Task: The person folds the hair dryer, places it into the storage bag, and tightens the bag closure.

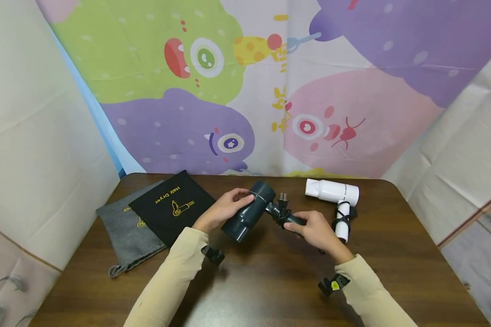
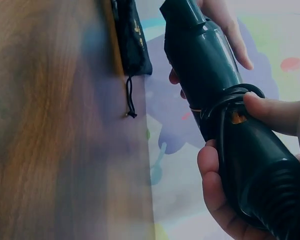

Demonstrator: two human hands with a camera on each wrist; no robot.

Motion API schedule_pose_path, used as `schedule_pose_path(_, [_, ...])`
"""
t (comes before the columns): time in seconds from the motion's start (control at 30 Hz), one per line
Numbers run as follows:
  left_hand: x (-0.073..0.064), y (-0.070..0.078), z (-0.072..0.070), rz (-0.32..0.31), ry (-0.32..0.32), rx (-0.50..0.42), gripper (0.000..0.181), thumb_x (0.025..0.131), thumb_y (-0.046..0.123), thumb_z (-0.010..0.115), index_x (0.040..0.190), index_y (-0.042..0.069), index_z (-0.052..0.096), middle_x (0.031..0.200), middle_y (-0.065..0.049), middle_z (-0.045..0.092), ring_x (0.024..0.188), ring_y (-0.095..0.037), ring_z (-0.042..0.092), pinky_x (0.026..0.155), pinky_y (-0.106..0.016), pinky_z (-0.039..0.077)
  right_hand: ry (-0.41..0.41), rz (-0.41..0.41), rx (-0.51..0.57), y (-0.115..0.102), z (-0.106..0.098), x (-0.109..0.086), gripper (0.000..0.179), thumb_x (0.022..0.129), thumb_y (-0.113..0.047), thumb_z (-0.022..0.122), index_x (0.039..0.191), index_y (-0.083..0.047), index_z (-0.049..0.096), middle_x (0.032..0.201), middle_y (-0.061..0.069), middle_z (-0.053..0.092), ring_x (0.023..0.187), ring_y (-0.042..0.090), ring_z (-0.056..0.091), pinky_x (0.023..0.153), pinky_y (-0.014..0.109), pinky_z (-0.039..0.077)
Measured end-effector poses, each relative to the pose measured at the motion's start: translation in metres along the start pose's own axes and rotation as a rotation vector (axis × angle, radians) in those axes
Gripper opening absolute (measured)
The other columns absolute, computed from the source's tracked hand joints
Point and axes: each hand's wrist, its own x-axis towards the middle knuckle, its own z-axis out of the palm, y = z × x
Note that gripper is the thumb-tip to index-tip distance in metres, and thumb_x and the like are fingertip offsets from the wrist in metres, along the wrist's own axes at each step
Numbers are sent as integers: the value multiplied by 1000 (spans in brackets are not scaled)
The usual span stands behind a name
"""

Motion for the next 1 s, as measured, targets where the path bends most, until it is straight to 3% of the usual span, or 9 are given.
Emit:
schedule_pose_path(0.27, [-11,4,5,-65,-40,-12,69,94,47,59,149,15,33,136,-18,53,106,-29,62,88,-43,53,-23,0,5,-3,0,-3,43,87,-32,72,115,1,68,75,11,70,59,15,59,53,27,44])
schedule_pose_path(0.43, [-16,0,11,-66,-50,1,78,91,48,63,152,15,27,133,-19,54,103,-27,62,86,-42,53,-52,-16,6,-5,1,-5,42,87,-32,72,114,1,69,77,12,70,60,13,57,55,28,45])
schedule_pose_path(0.77, [-23,-3,24,-52,51,16,79,88,42,69,151,12,31,134,-16,54,107,-28,60,90,-44,49,-61,14,-2,-1,1,-9,46,83,-34,75,113,1,69,78,5,69,64,14,59,60,30,46])
schedule_pose_path(1.0, [-26,-7,29,-79,86,10,78,87,44,69,149,11,36,132,-19,56,102,-29,62,83,-41,52,-74,43,53,1,2,-9,48,82,-30,77,115,3,65,87,10,70,70,22,67,62,29,50])
